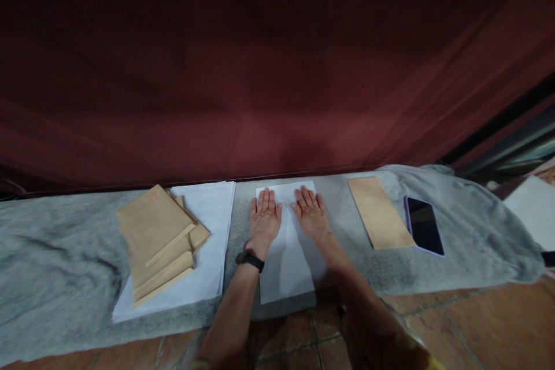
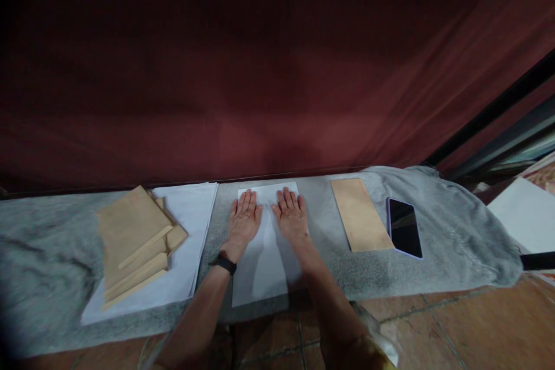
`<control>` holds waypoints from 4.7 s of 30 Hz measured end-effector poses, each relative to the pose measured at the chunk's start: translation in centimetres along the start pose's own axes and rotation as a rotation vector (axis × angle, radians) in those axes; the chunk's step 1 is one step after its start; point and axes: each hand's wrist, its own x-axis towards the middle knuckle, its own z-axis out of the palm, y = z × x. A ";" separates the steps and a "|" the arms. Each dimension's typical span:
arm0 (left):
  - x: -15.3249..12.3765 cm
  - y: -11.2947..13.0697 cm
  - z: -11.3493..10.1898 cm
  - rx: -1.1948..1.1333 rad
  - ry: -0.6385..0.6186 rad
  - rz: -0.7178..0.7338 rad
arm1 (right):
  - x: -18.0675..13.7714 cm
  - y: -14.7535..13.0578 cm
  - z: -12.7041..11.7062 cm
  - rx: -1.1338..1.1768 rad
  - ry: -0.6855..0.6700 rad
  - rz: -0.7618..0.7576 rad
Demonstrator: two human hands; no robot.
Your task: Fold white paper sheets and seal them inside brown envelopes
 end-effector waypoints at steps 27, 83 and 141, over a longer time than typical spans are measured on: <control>-4.8 -5.5 -5.5 -0.273 -0.357 0.307 | -2.3 10.1 -5.0 0.111 -0.343 -0.001; -6.6 -4.1 -5.9 -0.634 -0.213 -0.280 | -5.4 7.0 -6.0 0.444 -0.202 0.200; -9.9 -0.9 -1.6 0.039 0.070 -0.059 | -10.5 3.0 -2.4 -0.002 0.031 -0.033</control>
